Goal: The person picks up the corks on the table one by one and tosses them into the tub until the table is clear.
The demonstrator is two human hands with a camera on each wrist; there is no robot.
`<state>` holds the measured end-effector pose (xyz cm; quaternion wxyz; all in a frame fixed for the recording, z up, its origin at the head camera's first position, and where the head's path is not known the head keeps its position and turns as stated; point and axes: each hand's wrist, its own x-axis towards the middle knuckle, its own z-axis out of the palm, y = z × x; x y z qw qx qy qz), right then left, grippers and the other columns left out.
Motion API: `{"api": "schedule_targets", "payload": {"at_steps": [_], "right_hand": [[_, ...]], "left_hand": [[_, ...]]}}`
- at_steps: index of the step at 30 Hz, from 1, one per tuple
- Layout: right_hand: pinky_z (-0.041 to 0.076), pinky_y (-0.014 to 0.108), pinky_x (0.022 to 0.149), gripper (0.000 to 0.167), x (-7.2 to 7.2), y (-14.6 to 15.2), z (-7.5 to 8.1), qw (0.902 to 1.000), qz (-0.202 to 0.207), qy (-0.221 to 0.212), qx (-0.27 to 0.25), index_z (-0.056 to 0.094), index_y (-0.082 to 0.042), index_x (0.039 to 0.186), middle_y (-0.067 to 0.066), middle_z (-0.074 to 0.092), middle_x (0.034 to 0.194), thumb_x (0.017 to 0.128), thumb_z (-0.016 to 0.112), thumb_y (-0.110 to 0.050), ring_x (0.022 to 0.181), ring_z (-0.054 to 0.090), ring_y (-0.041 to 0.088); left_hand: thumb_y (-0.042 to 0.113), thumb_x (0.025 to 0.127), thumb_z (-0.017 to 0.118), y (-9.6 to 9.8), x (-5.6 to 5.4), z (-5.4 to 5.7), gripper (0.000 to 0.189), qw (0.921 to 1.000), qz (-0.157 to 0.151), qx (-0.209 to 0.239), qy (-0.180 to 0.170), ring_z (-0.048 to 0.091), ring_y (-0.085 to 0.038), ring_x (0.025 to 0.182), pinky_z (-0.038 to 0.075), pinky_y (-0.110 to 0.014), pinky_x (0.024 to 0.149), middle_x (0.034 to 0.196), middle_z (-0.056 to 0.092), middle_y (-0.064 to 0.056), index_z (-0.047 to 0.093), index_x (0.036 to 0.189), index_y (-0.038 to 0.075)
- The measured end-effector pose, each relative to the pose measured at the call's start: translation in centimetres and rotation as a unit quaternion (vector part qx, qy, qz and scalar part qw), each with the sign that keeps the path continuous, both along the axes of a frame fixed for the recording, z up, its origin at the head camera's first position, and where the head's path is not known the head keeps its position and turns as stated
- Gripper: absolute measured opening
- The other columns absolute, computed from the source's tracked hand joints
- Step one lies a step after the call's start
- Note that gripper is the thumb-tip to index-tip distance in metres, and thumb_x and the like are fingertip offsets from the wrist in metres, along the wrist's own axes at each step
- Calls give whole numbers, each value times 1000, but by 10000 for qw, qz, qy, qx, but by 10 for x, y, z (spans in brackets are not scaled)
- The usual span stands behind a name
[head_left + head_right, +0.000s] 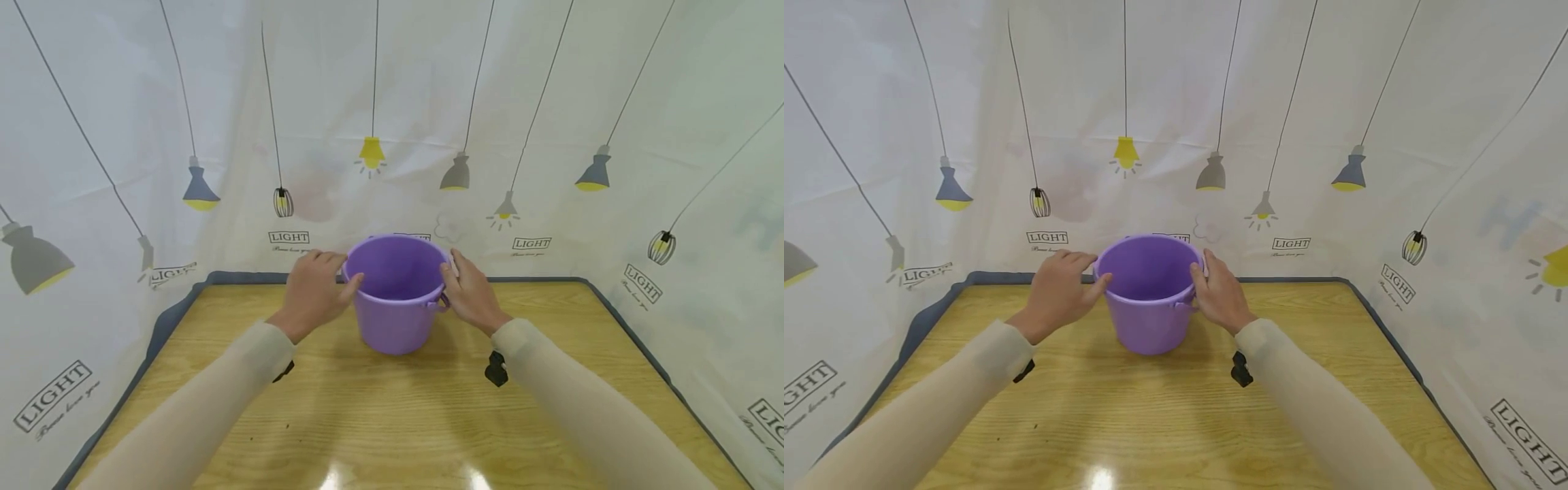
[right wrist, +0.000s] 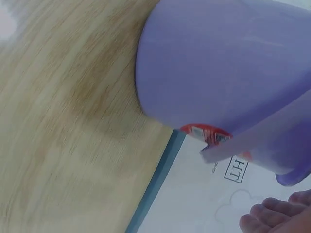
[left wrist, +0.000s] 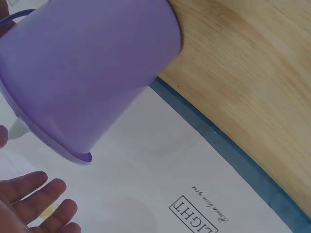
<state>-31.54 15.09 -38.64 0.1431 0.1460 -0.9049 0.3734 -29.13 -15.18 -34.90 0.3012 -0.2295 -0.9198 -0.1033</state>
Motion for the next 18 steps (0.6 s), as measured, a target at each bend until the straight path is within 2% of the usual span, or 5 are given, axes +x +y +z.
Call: {"api": "schedule_targets", "payload": {"at_steps": [7, 13, 18], "right_hand": [[28, 58, 121, 69, 1, 10, -3, 9996, 103, 13, 251, 19, 0, 162, 25, 29, 163, 111, 32, -43, 143, 40, 43], [18, 54, 126, 72, 1, 22, -5, 9972, 150, 187, 709, 17, 2, 162, 21, 22, 167, 110, 29, -47, 153, 24, 39], [11, 61, 125, 73, 4, 33, -4, 9930, 128, 354, 1119, 21, 2, 162, 21, 25, 166, 110, 31, -49, 153, 22, 40]], "left_hand": [[47, 97, 62, -24, 3, -6, 57, 9998, 153, 93, -12, 61, -40, 117, 50, -55, 102, 123, 71, -20, 70, 124, -2], [50, 98, 58, -39, 4, -11, 61, 9995, 225, -189, -114, 58, -42, 122, 45, -54, 108, 127, 68, -21, 68, 126, -3], [54, 99, 54, -48, 6, -14, 68, 9984, 262, -428, -252, 49, -46, 131, 34, -56, 116, 136, 60, -26, 63, 132, -5]]}}
